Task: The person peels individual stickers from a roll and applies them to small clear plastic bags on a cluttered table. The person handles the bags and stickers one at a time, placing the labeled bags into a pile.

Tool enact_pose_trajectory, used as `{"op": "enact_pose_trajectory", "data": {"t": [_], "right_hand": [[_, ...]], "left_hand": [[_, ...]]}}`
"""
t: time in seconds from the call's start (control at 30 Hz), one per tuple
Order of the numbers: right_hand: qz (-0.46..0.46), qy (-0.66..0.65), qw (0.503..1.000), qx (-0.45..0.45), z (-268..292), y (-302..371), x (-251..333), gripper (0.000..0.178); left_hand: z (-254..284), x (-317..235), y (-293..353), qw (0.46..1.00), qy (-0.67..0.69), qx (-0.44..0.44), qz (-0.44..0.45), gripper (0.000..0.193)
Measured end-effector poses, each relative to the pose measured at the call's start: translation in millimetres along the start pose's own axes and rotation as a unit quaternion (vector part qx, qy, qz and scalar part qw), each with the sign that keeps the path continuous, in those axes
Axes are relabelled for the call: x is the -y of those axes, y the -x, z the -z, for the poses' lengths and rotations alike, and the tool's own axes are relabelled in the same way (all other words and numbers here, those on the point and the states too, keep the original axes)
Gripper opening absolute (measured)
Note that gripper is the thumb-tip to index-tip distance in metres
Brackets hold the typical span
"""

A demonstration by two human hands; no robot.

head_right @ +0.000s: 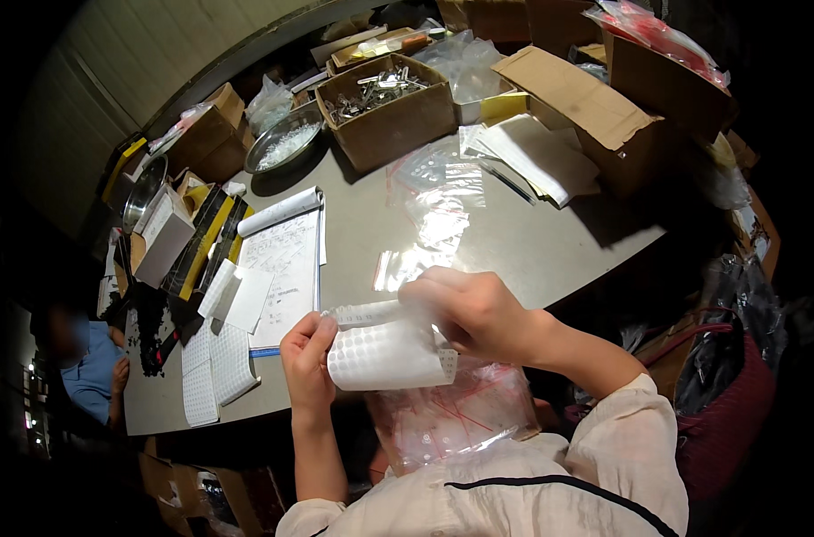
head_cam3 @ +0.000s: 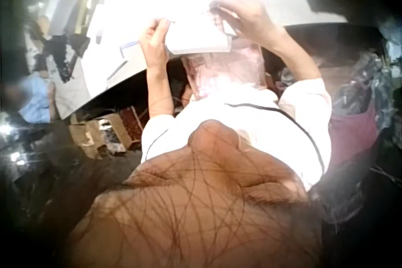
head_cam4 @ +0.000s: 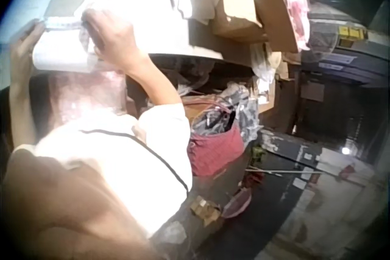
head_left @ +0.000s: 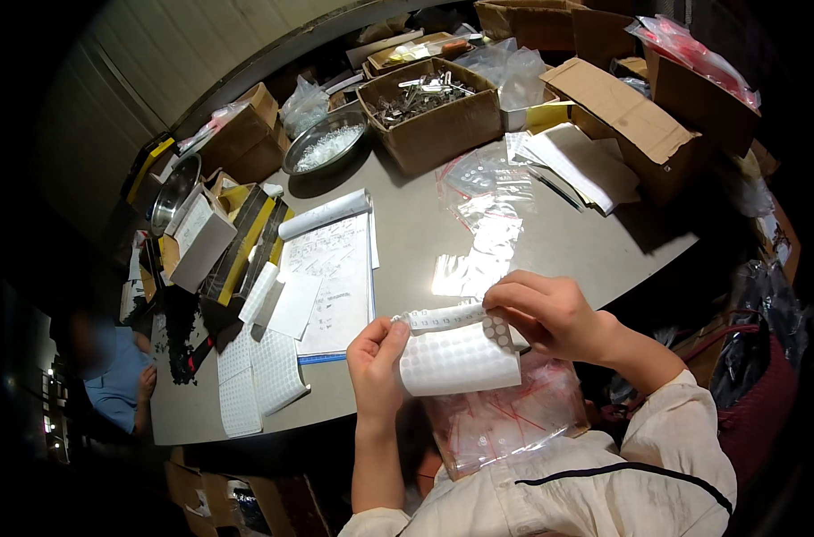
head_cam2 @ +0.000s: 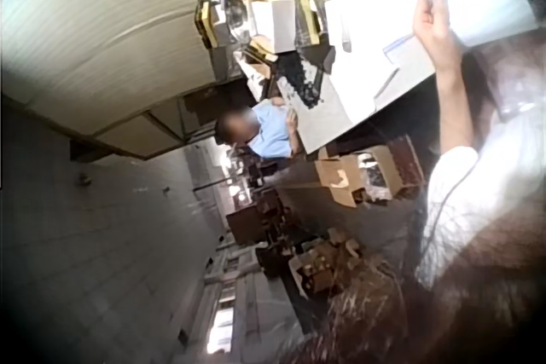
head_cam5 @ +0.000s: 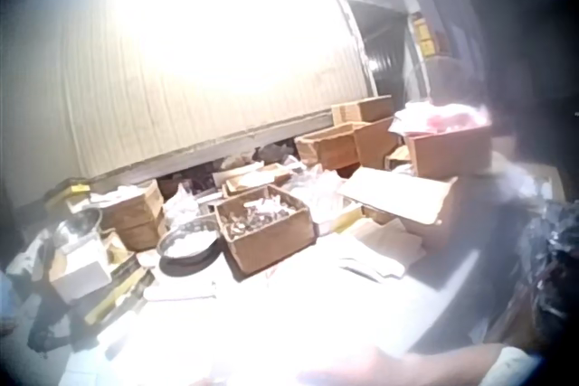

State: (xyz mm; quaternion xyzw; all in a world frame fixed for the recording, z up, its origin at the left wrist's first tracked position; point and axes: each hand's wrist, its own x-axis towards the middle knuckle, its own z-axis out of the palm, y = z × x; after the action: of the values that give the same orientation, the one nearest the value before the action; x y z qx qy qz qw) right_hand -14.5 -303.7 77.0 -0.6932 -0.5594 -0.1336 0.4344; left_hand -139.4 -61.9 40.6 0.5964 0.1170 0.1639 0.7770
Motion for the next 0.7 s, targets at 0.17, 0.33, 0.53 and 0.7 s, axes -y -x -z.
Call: {"op": "enact_pose_trajectory", "data": {"t": [0.17, 0.33, 0.53, 0.7], "right_hand": [[0.017, 0.007, 1.0, 0.007, -7.7, 3.0, -3.5, 0.027], [0.021, 0.001, 0.999, 0.036, -10.5, 3.7, -4.0, 0.025], [-0.1, -0.096, 0.987, 0.082, -8.9, 2.9, -2.6, 0.027], [-0.068, -0.102, 0.989, 0.08, -9.8, 13.0, -10.3, 0.045]], "left_hand": [[-0.9, 6.2, -1.9, 0.998, 0.041, -0.009, 0.044, 0.018], [4.3, 7.6, -0.9, 0.995, 0.067, -0.017, 0.074, 0.017], [8.9, 15.4, 0.5, 0.995, 0.074, -0.013, 0.068, 0.015], [5.3, 15.7, 0.7, 0.993, 0.078, -0.009, 0.092, 0.015]]}}
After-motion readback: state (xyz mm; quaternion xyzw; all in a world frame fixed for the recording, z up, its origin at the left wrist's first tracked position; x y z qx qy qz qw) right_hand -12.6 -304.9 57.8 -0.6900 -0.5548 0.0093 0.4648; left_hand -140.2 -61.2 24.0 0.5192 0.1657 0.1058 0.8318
